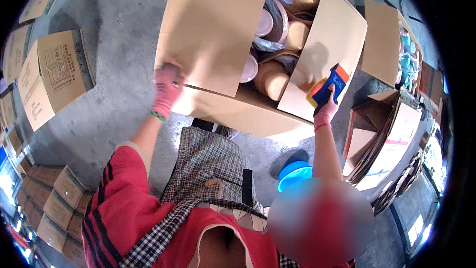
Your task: The person packs plastic kitchenware, including bowls and cups, into cardboard boxes. They arrange the items inside, close the flaps, and seal the boxes using a handheld tape dispenser. The process is repeated for multiple boxes in a warehouse setting.
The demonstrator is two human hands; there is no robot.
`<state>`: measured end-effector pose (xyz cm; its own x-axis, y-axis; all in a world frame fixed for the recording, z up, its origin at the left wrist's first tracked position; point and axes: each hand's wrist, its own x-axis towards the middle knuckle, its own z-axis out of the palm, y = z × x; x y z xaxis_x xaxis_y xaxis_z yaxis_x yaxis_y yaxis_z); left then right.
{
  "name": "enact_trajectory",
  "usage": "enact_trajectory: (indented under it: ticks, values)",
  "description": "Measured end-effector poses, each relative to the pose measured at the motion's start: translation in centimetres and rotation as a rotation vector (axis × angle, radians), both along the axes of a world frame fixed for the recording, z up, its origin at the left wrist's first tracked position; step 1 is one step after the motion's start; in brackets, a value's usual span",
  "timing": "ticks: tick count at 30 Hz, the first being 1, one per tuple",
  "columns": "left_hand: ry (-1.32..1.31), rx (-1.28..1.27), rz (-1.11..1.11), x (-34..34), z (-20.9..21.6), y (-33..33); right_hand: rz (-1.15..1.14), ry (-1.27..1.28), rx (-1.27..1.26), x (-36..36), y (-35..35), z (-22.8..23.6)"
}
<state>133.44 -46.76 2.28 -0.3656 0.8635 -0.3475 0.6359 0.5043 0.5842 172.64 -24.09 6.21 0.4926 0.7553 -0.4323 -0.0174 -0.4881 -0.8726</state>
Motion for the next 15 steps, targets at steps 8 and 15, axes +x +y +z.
enact_trajectory:
  ticks: [8,15]
  values:
    - [-0.553,-0.659,0.582,-5.1,2.6,-8.8,0.057,0.017,-0.045,0.5,-0.2,0.4]
    - [-1.856,0.316,0.675,-0.2,21.6,-6.8,0.083,-0.074,-0.194,2.7,2.1,-1.1]
